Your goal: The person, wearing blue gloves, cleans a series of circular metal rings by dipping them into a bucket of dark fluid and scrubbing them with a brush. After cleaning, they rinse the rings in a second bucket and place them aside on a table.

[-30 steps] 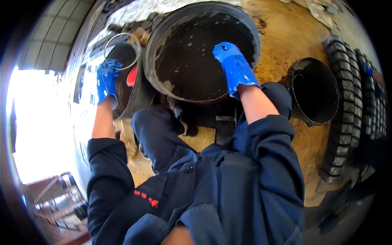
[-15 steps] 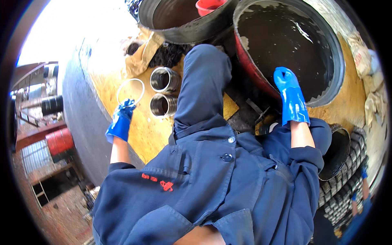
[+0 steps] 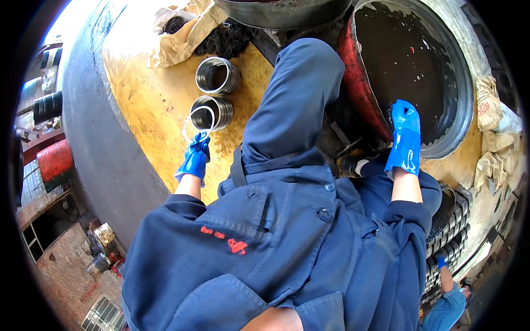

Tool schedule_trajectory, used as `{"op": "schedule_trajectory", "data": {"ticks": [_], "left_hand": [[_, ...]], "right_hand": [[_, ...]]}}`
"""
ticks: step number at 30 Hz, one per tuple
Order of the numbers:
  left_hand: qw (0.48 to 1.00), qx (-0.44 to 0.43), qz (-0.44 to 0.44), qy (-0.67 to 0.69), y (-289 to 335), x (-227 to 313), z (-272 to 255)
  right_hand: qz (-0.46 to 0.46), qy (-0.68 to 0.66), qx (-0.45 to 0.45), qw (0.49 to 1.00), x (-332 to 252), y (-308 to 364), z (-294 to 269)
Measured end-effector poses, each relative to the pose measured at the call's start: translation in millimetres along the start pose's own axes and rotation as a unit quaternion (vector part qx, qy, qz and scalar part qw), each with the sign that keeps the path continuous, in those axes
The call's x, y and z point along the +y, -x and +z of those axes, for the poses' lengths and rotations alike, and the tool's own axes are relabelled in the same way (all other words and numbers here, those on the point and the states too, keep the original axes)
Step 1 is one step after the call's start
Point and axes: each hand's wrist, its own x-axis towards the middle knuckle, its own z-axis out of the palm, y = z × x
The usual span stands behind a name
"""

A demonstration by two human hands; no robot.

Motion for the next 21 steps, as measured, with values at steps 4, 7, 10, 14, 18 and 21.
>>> {"op": "schedule_trajectory", "data": {"ticks": [4,7,10,14,18,21], "left_hand": [[0.999,-0.033,-0.003,-0.01,1.5,-16.3,-2.5],[0.999,-0.045,-0.019,-0.024,-13.5,-23.1,-12.2],[0.992,-0.086,-0.079,-0.046,-31.8,-26.6,-25.3],[0.988,-0.07,-0.135,-0.031,-59.6,-24.4,-22.9],[0.985,-0.03,-0.148,-0.086,-67.0,-15.4,-2.8],[0.983,-0.057,-0.148,-0.091,-73.8,-5.5,2.8]], "right_hand": [[0.016,0.03,-0.021,0.999,-4.0,-0.3,-4.5],[0.016,0.074,-0.012,0.997,-7.2,-1.2,-6.3],[0.014,0.088,-0.029,0.996,-14.6,-0.9,-6.9],[0.005,0.1,-0.028,0.995,-15.6,-0.6,-7.9],[-0.015,0.142,-0.041,0.989,-11.6,-2.5,-10.4],[-0.02,0.155,-0.042,0.987,-9.9,-2.8,-8.0]]}}
